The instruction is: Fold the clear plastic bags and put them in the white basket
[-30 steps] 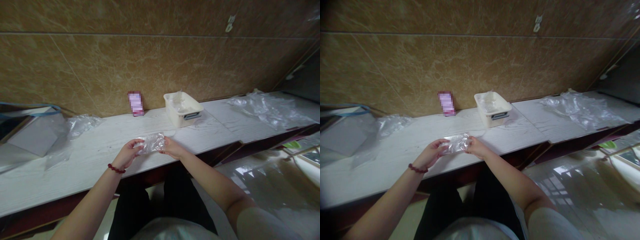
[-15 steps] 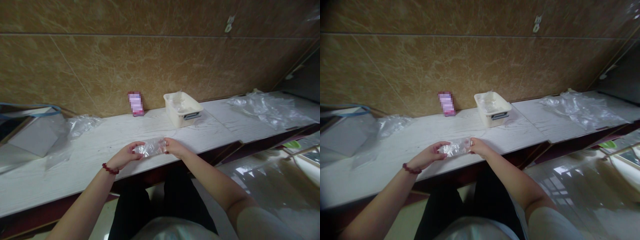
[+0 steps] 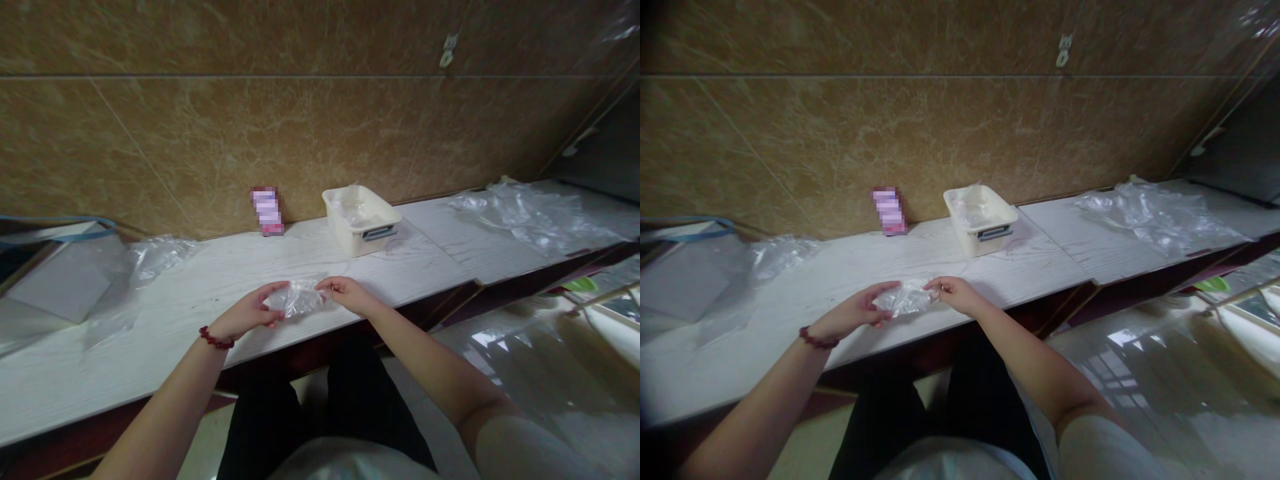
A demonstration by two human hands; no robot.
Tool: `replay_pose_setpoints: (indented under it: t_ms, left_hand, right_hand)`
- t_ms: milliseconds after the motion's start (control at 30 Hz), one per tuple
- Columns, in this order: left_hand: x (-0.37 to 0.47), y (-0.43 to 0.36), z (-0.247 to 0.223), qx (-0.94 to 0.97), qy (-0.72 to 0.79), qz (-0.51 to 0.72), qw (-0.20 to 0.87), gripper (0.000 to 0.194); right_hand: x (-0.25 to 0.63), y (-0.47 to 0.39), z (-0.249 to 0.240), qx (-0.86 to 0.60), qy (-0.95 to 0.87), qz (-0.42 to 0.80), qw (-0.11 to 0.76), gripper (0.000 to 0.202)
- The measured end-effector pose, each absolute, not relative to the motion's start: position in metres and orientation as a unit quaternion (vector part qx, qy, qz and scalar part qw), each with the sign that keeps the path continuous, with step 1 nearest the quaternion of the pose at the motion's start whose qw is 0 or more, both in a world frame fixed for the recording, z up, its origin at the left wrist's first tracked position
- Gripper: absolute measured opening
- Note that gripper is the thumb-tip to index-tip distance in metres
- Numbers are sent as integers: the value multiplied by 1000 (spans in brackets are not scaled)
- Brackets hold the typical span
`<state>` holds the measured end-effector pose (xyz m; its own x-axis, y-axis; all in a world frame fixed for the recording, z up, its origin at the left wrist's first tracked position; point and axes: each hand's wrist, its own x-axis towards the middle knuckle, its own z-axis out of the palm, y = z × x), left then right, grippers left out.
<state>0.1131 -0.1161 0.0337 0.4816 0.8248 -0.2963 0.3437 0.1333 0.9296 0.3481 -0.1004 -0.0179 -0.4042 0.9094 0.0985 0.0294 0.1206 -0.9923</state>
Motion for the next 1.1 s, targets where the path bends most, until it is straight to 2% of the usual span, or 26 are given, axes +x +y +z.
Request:
replay_pose_setpoints:
  t_ms: [167, 400, 533, 733, 900, 1100]
  left_hand:
    - [117, -111, 35, 638, 444, 214, 591, 69]
    - [141, -104, 45, 688, 438, 207, 540, 65]
    - [168, -96, 57, 714, 438, 210, 504, 59]
    - [207, -69, 83, 746, 423, 251, 449, 61]
    - [236, -30, 110, 760, 432, 273, 402, 65]
    - [264, 33, 125, 772, 421, 287, 381, 69]
  right_hand:
    - [360, -104, -6, -409, -616, 546, 393, 24]
    - [385, -110, 18, -395, -512, 619, 445, 28]
    - [405, -106, 33, -447, -553, 540, 451, 31]
    - [443, -79, 67, -494, -621, 437, 424, 36]
    - [471, -34, 99, -533, -671, 317, 405, 39]
    - [498, 32, 119, -544, -714, 228, 377, 43]
